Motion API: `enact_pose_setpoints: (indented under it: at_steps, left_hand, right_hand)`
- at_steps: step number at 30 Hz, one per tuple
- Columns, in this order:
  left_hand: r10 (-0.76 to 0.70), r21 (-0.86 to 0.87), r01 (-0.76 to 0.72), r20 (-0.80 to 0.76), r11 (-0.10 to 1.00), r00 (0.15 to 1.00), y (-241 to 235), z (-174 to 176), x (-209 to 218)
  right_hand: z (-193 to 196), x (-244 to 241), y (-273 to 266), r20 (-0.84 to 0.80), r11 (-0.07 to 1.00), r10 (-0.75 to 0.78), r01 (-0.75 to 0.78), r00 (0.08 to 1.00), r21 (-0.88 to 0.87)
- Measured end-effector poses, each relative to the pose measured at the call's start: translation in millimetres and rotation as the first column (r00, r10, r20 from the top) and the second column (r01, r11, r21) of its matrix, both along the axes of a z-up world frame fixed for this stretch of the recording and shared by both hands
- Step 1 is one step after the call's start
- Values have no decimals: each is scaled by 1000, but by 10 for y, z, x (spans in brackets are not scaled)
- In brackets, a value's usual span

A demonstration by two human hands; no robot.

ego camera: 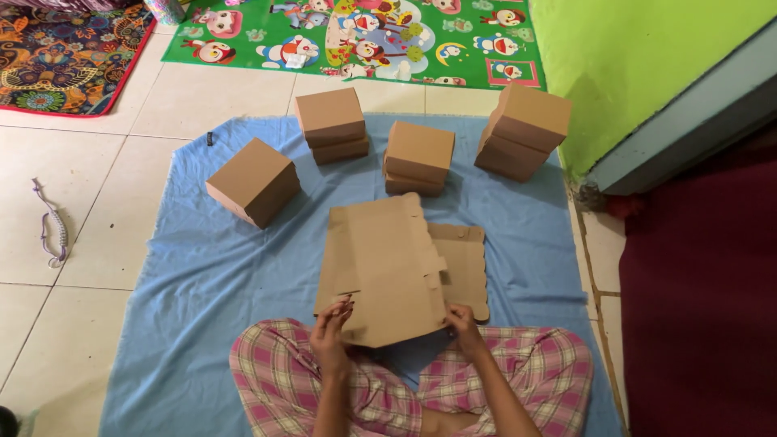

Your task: The person sits on a cloth on the floor and folds flat die-cut cardboard blanks into open boxes, pressing the tabs and edges to shape them, and stacks the finished boxes with others on the cloth.

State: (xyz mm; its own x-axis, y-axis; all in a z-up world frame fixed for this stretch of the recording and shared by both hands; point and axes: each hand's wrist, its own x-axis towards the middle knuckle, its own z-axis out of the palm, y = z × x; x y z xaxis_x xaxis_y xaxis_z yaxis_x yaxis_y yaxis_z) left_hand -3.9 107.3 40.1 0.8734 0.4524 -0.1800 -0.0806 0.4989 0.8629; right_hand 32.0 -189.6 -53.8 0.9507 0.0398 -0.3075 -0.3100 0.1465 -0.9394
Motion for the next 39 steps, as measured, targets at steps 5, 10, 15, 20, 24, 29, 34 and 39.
enact_pose_setpoints:
  at_steps: [5, 10, 15, 20, 24, 29, 34, 39]
  left_hand:
    - [-4, -13, 3, -115, 1000, 993, 54, -272, 46]
    - [-120, 326, 250, -372, 912, 920, -126, -831, 133]
    - [-102, 419, 270, -381, 867, 919, -173, -867, 129]
    - [-62, 456, 308, -479, 835, 876, -192, -666, 60]
    - [-76, 508, 278, -383, 815, 921, -188, -913, 62]
    - [-60, 498, 332, -486, 801, 872, -225, -701, 75]
    - [17, 593, 232, -383, 771, 924, -213, -913, 69]
    - [2, 564, 244, -399, 789, 917, -221, -843, 70]
  right_hand:
    - [-406, 93, -282, 120, 969, -152, 124, 981, 212]
    - [-69, 123, -279, 167, 958, -200, 156, 965, 242]
    - [80, 118, -247, 152, 915, -241, 172, 959, 365]
    - [70, 126, -229, 131, 939, -320, 296, 938, 174]
    - [194, 45, -53, 460, 760, -264, 477, 848, -443]
    - [1097, -128, 393, 788, 545, 264, 588, 557, -598]
    - [1330, -356, 793, 651, 656, 657, 138, 380, -742]
    - [1225, -451, 948, 599, 620, 711, 73, 368, -781]
